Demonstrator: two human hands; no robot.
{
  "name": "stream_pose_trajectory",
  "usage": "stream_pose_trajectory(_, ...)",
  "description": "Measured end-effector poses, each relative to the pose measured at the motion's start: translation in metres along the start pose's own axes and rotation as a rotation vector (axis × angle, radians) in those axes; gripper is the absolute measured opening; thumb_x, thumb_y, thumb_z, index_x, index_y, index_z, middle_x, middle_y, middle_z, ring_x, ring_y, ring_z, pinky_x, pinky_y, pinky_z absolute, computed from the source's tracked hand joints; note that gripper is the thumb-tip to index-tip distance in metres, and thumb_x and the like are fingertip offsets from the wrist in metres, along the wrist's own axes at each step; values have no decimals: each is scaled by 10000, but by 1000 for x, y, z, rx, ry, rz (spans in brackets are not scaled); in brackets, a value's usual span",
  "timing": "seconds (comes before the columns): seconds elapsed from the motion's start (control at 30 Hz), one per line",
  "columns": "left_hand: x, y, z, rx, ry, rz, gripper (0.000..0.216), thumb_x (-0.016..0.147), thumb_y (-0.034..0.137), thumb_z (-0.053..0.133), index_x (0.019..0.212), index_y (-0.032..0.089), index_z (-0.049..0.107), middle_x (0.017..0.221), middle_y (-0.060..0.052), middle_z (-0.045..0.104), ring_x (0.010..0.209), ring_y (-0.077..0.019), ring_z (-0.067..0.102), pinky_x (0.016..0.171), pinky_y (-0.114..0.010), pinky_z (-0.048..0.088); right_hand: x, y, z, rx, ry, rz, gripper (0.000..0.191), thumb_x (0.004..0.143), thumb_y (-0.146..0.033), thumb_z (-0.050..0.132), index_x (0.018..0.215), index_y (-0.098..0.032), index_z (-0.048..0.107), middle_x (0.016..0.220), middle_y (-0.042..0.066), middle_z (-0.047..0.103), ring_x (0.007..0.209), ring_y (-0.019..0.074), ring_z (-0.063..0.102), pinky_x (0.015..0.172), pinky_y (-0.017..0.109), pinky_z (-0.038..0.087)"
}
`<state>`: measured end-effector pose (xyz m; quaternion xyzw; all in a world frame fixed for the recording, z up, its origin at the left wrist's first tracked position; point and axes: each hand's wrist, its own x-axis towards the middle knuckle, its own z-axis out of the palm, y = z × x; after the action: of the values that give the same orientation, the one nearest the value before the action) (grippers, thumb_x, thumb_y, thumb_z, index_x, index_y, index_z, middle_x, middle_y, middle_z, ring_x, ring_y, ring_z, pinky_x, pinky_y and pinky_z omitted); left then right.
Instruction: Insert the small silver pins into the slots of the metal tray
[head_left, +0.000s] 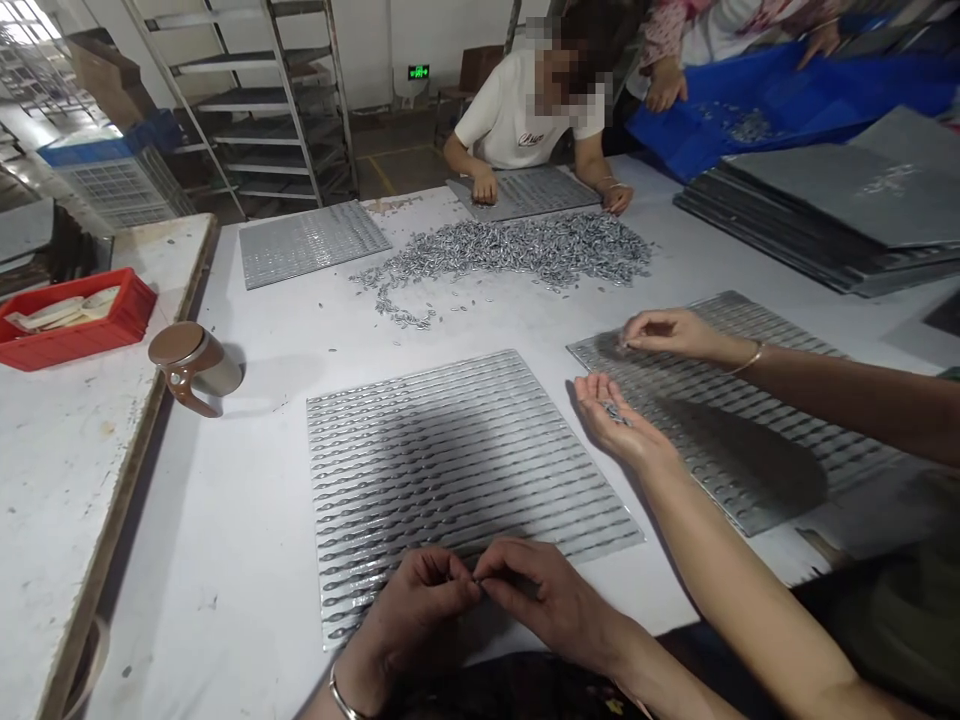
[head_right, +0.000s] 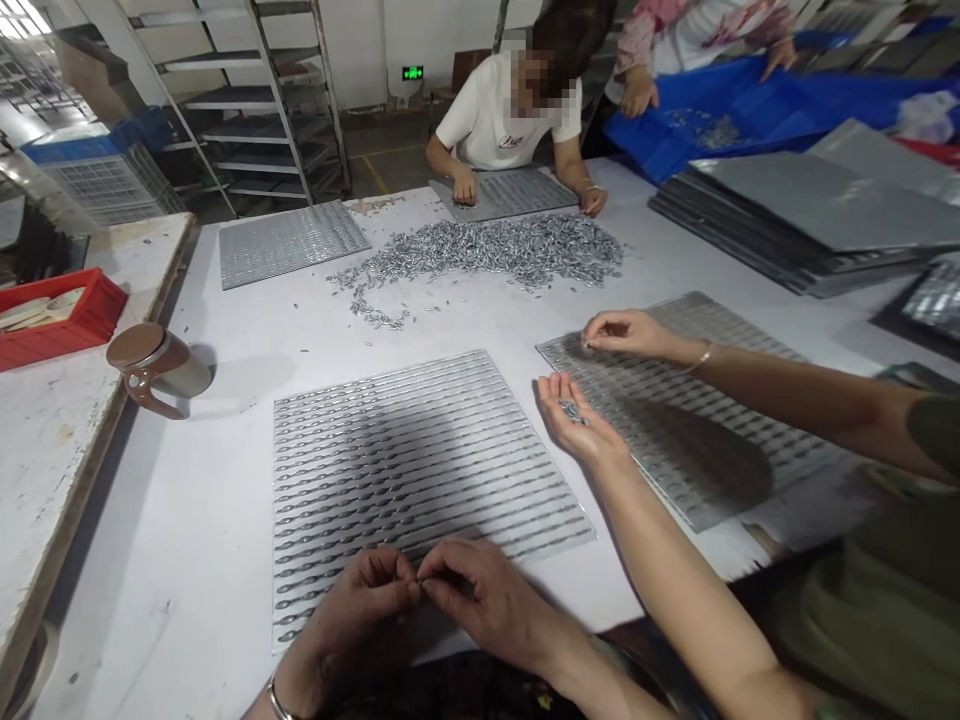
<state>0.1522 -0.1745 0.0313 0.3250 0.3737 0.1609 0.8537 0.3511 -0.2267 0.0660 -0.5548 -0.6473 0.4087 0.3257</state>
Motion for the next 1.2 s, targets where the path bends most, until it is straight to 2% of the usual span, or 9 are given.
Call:
stream_pose_trajectory(0.13, -4, 4, -2, 254, 28, 31, 379, 678, 465, 875, 683, 138, 683, 548, 30, 492, 520, -79, 355, 496, -243, 202, 3, -6, -5, -8, -52, -3, 105, 875, -186, 639, 833, -268, 689, 766, -12, 704, 706, 166, 685, 610, 281, 550)
stream_pose_trajectory(0.23, -4, 8, -4, 252, 90, 55, 366, 675, 447, 881, 686, 137, 687, 572, 21, 521, 531, -80, 380, 491, -224, 233, 11, -4, -8, -38, -97, -22, 127, 869, -178, 612, 801, -250, 691, 730, -16, 697, 659, 133, 680, 556, 237, 497)
stream_pose_trajectory(0.33, -3, 21, -10, -25, 259, 135, 371, 712, 462, 854, 687, 147, 660, 537, 53, 460, 464, -50, 304, 440, -199, 215, 21, 6, 1, -109, 73, 37, 169, 880, -182, 576, 748, -218, 675, 697, -9, 678, 648, 135, 662, 567, 253, 478)
stream_pose_trajectory(0.4, -4, 32, -16, -266, 367, 262, 317, 757, 435, 817, 774, 145, 691, 590, 45, 500, 460, -42, 307, 421, -182, 237, 27, 13, 14, -161, 178, 100, 179, 875, -182, 568, 725, -202, 663, 705, 0, 665, 660, 145, 642, 600, 273, 475)
stream_pose_trajectory(0.53, -7, 50, -23, -560, 476, 466, 321, 731, 259, 810, 1010, 122, 729, 874, -53, 647, 637, -83, 516, 498, -173, 412, 35, 24, 33, -246, 167, 179, 187, 881, -192, 542, 740, -203, 664, 736, 9, 666, 686, 159, 627, 641, 280, 447)
stream_pose_trajectory(0.73, -6, 49, -22, -575, 429, 336, 330, 737, 122, 773, 1054, 93, 682, 866, -67, 651, 559, -55, 454, 396, -135, 328, 40, 26, 32, -363, 90, 274, 109, 838, -165, 537, 756, -212, 593, 701, -10, 636, 688, 169, 612, 647, 278, 406)
stream_pose_trajectory(0.87, -5, 47, -22, -568, 455, 352, 252, 754, 137, 774, 969, 127, 642, 928, -74, 673, 561, -48, 464, 401, -124, 348, 44, 22, 26, -332, 94, 265, 31, 874, -216, 545, 863, -219, 573, 693, -28, 619, 651, 161, 589, 626, 273, 402)
stream_pose_trajectory(1.0, -5, 47, -22, -564, 480, 365, 276, 732, 163, 817, 928, 126, 626, 938, -83, 692, 556, -44, 471, 399, -120, 358, 52, 19, 22, -368, 112, 173, 155, 937, -265, 525, 796, -216, 568, 764, 5, 653, 703, 167, 589, 666, 289, 414)
stream_pose_trajectory(1.2, -4, 44, -19, -498, 446, 352, 353, 702, 262, 882, 858, 150, 586, 895, -61, 709, 513, -31, 443, 385, -118, 341, 66, 18, 22, -437, 17, 245, 90, 885, -198, 614, 796, -203, 605, 766, 6, 674, 739, 173, 620, 660, 270, 384)
